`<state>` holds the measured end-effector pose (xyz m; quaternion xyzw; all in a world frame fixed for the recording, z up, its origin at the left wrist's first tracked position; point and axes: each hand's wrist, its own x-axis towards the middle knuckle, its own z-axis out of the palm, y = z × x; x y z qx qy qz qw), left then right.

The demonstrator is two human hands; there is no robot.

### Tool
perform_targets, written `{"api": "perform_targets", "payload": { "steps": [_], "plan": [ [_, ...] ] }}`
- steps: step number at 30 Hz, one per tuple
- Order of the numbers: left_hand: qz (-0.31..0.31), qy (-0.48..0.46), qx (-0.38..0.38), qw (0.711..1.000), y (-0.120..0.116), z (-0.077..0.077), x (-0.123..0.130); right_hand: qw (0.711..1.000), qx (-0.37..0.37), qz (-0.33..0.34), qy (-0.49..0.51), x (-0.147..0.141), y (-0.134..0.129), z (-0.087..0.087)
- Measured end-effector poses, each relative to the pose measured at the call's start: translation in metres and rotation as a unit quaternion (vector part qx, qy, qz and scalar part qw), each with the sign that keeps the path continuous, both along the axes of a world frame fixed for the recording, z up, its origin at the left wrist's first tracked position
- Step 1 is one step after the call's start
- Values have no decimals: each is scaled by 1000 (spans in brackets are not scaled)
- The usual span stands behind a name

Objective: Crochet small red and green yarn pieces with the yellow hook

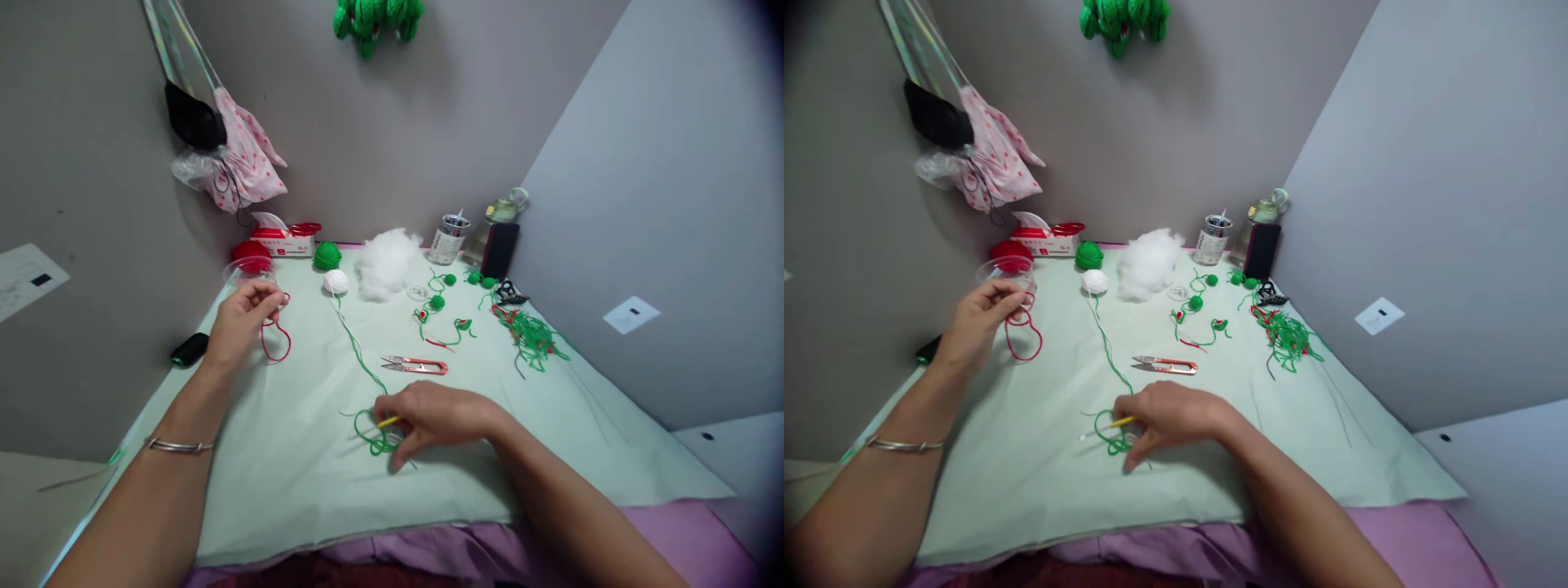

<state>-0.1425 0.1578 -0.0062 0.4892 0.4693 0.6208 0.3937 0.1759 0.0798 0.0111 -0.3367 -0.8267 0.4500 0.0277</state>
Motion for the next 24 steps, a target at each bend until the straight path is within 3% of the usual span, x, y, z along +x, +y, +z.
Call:
{"api": "perform_targets", "payload": {
  "steps": [2,5,9,12,16,18,20,21,24],
  "plan": [
    [-23,13,-7,1000,-3,3,5,999,1,-26,34,-9,0,-4],
    [-42,16,-18,999,-6,7,8,995,5,-68,68,-13,23,2],
    [-71,0,-25,997,-10,14,11,969,59,-202,127,-9,74,26],
    [-102,9,-26,994,-16,20,16,938,126,-286,152,-10,94,45],
    [-140,54,-5,989,-30,27,28,913,156,-329,182,-31,73,52],
    [-160,77,12,984,-39,29,37,926,123,-306,186,-47,53,47],
    [-171,87,27,981,-47,31,44,954,18,-229,192,-59,35,39],
    [-175,89,31,980,-50,32,47,954,-20,-219,201,-63,29,35],
    [-160,78,31,984,-49,29,47,948,-15,-246,200,-63,22,27]
  ]
}}
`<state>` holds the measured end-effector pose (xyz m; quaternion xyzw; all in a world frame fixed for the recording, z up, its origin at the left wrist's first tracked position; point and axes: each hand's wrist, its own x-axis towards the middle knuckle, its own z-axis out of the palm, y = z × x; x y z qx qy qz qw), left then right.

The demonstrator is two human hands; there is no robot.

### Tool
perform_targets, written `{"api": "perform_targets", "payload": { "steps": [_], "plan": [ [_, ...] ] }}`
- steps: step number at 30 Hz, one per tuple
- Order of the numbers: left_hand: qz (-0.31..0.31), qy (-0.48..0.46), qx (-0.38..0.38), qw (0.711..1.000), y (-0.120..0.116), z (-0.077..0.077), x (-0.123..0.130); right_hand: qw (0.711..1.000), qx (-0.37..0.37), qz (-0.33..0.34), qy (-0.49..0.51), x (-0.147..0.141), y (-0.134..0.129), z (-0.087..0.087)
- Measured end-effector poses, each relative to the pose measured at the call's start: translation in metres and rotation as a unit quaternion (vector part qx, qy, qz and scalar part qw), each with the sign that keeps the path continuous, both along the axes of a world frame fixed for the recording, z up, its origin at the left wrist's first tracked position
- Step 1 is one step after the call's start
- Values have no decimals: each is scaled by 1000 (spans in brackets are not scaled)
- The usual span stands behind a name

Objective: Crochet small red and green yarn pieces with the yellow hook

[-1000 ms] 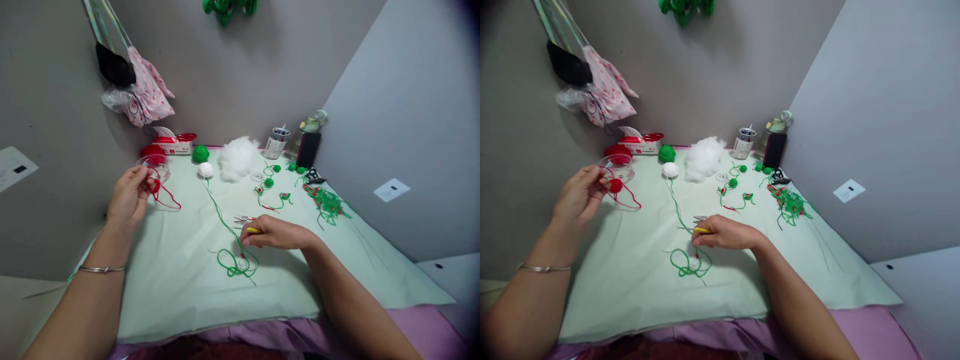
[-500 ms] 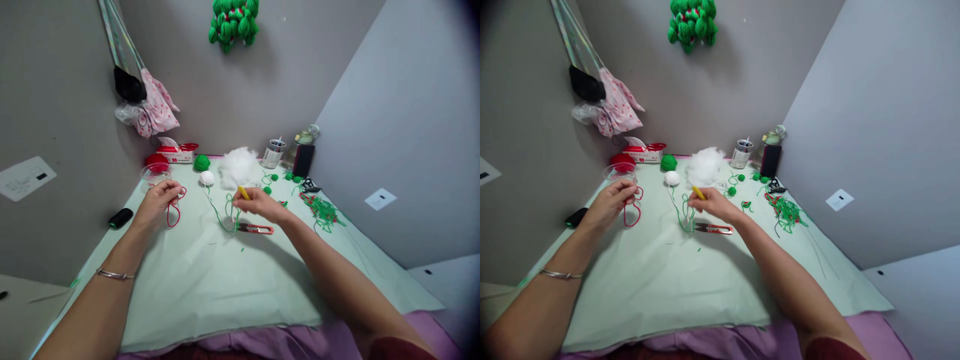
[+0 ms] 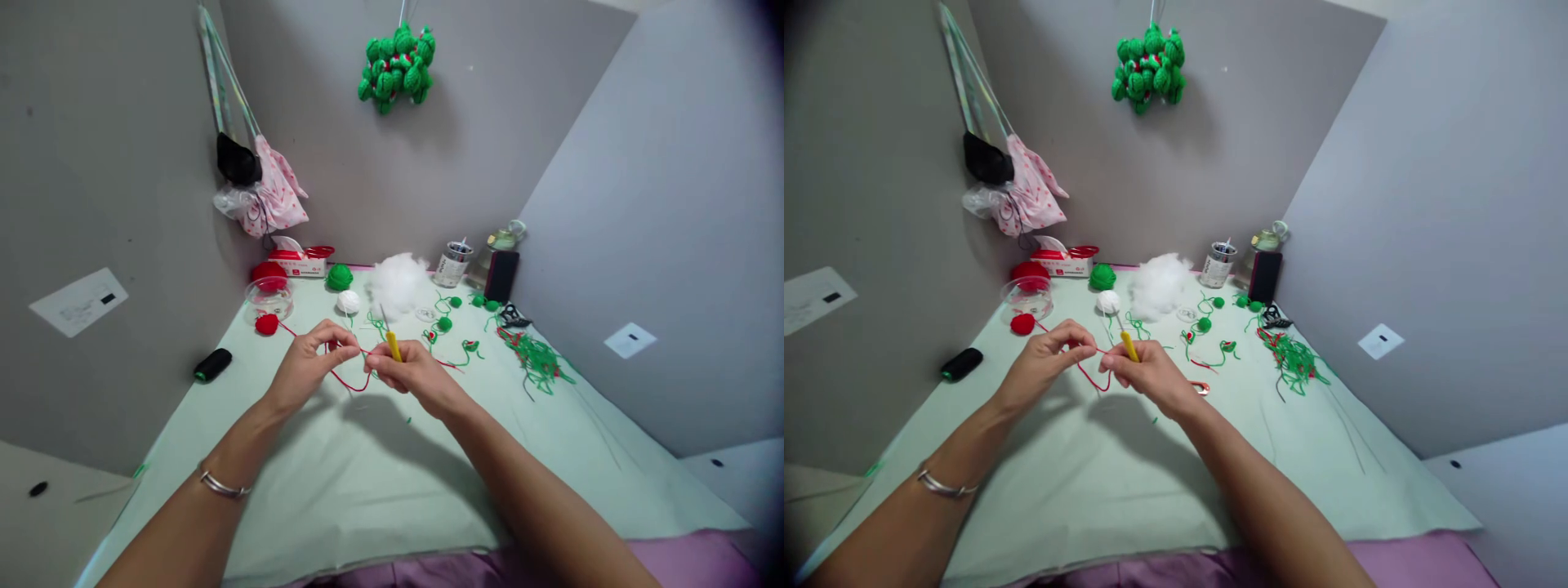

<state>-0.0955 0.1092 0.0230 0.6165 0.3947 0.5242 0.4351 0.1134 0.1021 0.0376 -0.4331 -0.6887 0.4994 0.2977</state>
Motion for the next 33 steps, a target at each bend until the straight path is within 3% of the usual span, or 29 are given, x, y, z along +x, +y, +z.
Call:
{"api": "perform_targets", "payload": {
  "steps": [6,10,13,17,19,21,23,25,28,31,33],
  "plan": [
    [162,-125,-4,979,26,-15,-21,992,32,-22,-117,8,-1,-32],
    [157,-140,-15,977,27,-12,-25,974,92,-15,-204,2,-10,-49],
    [103,-109,-23,988,16,-2,-20,955,133,-80,-254,27,-10,-38],
    [20,-45,-23,999,-6,15,-7,893,175,-281,-304,87,-14,-6],
    [-11,28,3,1000,-18,23,4,867,197,-364,-277,97,-24,6],
    [-47,85,35,995,-30,29,16,925,191,-299,-138,84,-39,12],
    [-79,107,57,989,-38,34,26,982,105,-159,14,56,-52,11],
    [-91,112,67,987,-42,35,30,994,10,-47,103,29,-61,5],
    [-17,119,81,989,-39,33,18,986,-58,-61,147,15,-67,-9],
    [105,151,80,980,-30,24,-6,973,-113,-102,175,32,-69,-22],
    [139,183,70,971,-26,16,-21,963,-133,-128,195,47,-71,-28]
  ]
}}
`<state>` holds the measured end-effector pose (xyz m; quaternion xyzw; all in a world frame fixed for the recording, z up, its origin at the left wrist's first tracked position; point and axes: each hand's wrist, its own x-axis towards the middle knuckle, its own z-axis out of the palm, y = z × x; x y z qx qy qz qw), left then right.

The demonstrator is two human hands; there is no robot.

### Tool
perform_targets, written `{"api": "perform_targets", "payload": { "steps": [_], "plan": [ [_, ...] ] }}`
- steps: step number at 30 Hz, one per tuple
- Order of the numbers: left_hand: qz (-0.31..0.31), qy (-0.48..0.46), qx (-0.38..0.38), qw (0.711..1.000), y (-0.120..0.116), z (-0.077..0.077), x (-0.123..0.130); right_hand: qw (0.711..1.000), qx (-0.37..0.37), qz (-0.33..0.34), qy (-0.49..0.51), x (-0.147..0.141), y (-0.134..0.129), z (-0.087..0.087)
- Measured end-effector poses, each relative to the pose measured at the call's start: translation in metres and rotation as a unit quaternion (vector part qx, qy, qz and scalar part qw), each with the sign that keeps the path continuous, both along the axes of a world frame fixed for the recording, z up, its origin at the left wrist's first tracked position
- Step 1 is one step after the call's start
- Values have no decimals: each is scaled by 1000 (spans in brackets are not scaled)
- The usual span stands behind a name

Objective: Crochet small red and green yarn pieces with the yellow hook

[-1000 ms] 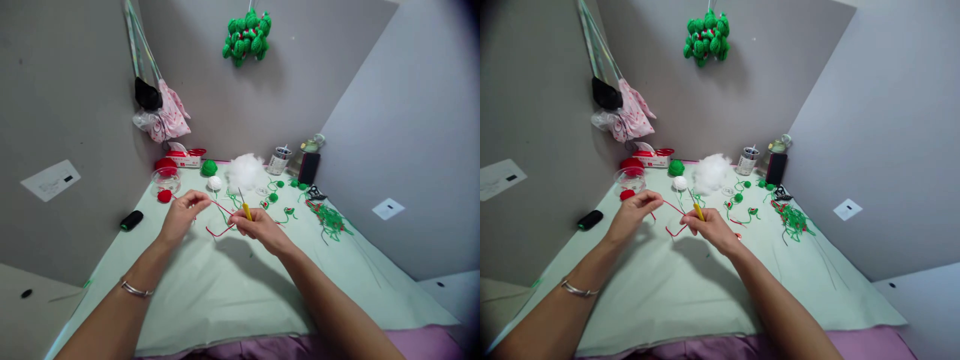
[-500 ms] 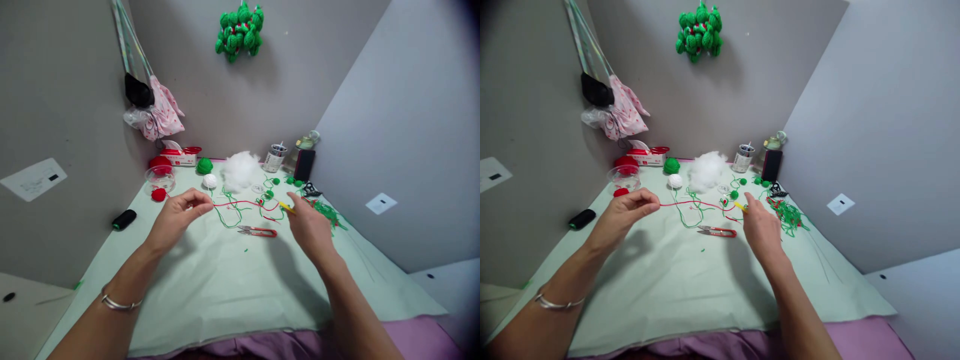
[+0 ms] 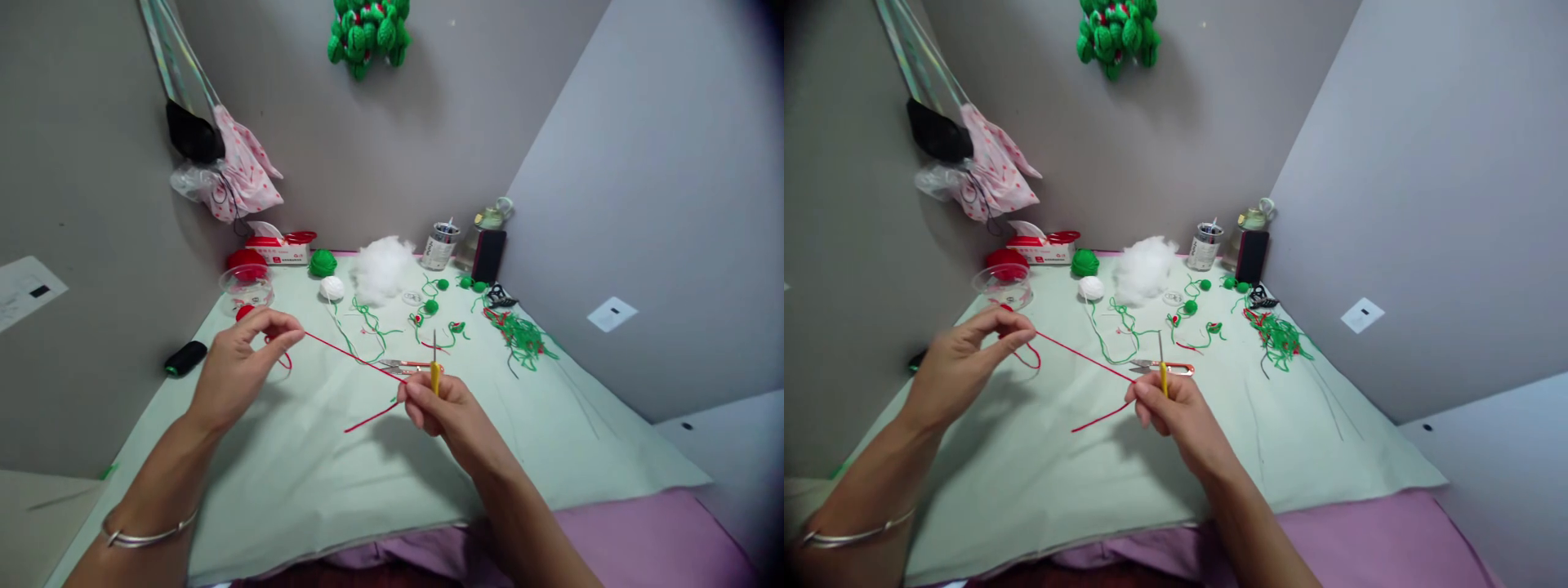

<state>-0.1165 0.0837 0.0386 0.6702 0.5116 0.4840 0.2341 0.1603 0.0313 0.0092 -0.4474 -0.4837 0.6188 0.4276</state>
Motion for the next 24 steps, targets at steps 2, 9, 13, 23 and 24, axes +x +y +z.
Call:
{"api": "perform_targets", "payload": {
  "steps": [2,9,13,23,24],
  "plan": [
    [32,26,13,999,4,-9,-13,999,-13,-31,11,10,-3,-5],
    [89,102,57,989,4,-24,-25,993,-19,-116,-21,19,-12,-17],
    [4,49,48,998,-37,-25,27,988,12,-145,-51,14,-21,-15],
    [-102,-450,-323,826,-72,-52,103,971,161,-110,-140,-9,-44,-5],
    [-97,-449,-321,828,-72,-52,102,971,151,-135,-130,-8,-42,-8]
  ]
}}
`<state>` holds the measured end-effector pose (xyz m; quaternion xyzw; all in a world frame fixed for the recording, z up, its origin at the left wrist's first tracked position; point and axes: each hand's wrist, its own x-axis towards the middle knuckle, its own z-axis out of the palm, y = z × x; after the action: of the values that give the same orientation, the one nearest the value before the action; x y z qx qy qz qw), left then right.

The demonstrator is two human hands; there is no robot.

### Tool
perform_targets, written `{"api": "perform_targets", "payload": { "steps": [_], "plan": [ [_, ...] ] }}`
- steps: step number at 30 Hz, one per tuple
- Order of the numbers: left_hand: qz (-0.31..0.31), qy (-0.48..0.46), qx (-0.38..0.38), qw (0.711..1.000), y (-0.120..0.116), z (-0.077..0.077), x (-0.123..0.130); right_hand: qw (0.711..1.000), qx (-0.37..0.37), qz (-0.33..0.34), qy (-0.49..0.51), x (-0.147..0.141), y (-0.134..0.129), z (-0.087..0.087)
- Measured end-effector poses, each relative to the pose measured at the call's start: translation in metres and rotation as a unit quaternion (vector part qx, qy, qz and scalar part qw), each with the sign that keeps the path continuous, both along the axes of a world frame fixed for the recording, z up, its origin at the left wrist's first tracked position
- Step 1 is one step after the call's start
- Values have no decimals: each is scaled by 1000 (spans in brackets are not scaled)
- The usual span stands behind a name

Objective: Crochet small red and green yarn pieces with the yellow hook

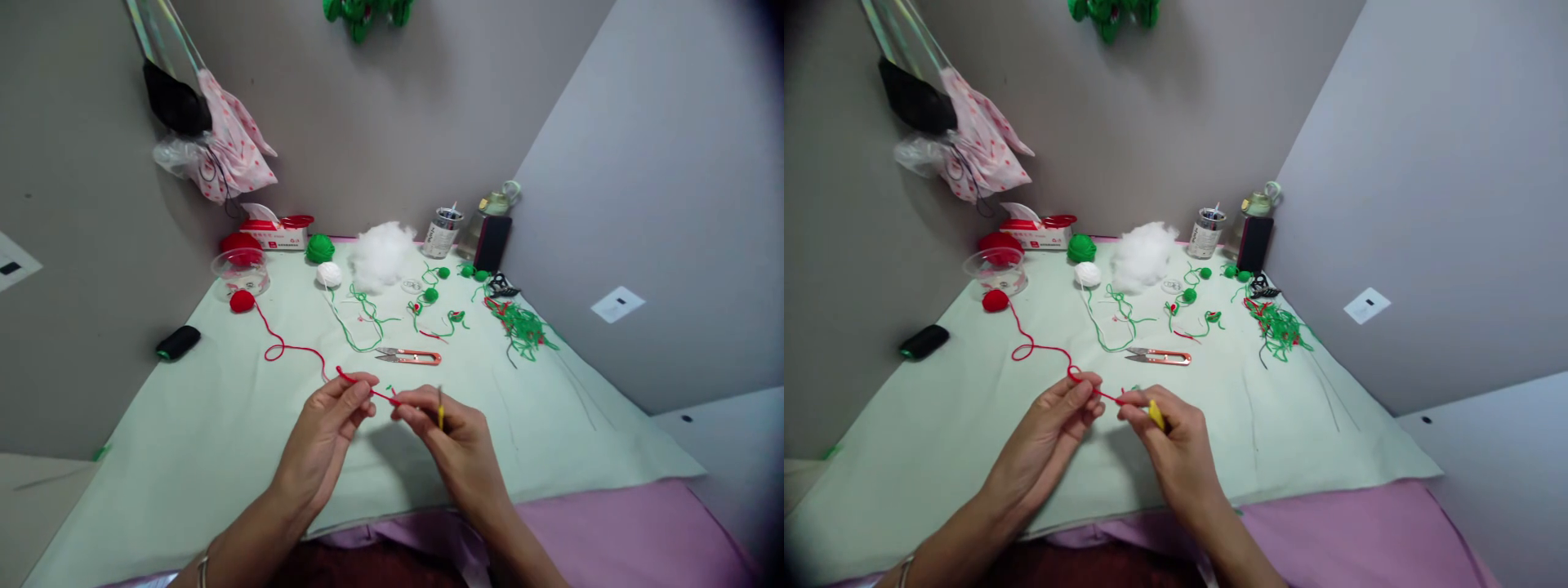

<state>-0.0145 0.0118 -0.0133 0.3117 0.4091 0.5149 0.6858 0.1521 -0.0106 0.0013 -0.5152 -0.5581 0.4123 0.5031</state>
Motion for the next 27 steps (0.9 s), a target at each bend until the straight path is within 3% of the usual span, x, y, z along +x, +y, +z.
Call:
{"api": "perform_targets", "payload": {
  "steps": [4,8,15,20,22,27],
  "plan": [
    [-40,58,27,997,-3,-3,-2,983,-88,-40,156,4,9,-6],
    [-73,133,73,986,-3,-4,-7,940,-152,40,304,8,12,0],
    [-40,222,245,943,-8,15,-12,965,-164,99,181,5,8,-1],
    [-40,283,315,905,-5,17,-8,968,-167,126,142,5,8,-2],
    [-37,283,306,908,-2,16,-7,967,-171,128,139,5,10,-2],
    [-56,226,228,945,2,12,-10,949,-211,114,204,5,13,-4]
  ]
}}
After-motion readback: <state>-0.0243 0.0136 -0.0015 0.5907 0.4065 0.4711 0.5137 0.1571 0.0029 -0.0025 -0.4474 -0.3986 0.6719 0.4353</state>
